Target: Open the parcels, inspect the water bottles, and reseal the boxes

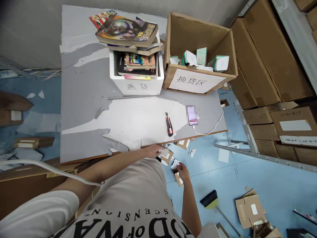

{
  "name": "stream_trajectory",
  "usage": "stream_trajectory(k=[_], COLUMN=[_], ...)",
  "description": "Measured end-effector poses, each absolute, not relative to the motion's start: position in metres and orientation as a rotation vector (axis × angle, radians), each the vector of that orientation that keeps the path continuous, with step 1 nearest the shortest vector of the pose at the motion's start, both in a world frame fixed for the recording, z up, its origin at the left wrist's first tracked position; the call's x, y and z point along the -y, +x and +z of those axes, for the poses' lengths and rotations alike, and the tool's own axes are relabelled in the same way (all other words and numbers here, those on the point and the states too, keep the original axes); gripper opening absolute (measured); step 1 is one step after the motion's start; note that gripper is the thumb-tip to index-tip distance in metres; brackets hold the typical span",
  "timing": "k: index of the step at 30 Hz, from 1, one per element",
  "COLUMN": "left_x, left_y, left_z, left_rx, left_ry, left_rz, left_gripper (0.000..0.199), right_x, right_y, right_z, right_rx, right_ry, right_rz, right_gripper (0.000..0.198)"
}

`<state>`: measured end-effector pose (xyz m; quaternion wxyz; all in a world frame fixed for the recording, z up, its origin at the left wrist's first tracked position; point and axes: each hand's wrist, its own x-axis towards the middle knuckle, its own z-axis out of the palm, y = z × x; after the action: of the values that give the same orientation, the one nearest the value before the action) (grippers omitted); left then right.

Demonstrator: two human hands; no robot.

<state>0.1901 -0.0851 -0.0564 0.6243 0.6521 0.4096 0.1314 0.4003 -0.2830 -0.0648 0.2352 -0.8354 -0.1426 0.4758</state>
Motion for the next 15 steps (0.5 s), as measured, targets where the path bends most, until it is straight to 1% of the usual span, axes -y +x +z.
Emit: stream_trajectory(k=[3,6,8,12,15], left_x=[0.076,0.056,0.046,0.052,0.079], left_y=[0.191,0.170,0.144,0.078,0.032], left_z=[-0.050,-0.046,-0.043,-0.030,-0.020], left_rx=[-0.786,-0.921,-1.036,-1.301,-1.474], left_ry=[1.272,1.208,1.138,0.813,0.602], left_rz=[0.423,0.554,0.653,0.895,1.056], left_gripper=[0.017,0.022,0.030,0.051,0.060], right_x=[0.253,0.205,0.169,0.103,0.067], right_y=[0.405,0.404,0.396,0.360,0.321], right_z=[-0.061,-0.048,-0.036,-0.014,-0.004], right_rx=[0.560,0.787,0.926,1.107,1.219], right_ry=[-2.250,-2.120,-1.980,-1.674,-1.515], right_rz=[1.257,1.224,1.257,1.375,1.473], right_gripper=[0.055,0.060,0.060,0.053,0.046])
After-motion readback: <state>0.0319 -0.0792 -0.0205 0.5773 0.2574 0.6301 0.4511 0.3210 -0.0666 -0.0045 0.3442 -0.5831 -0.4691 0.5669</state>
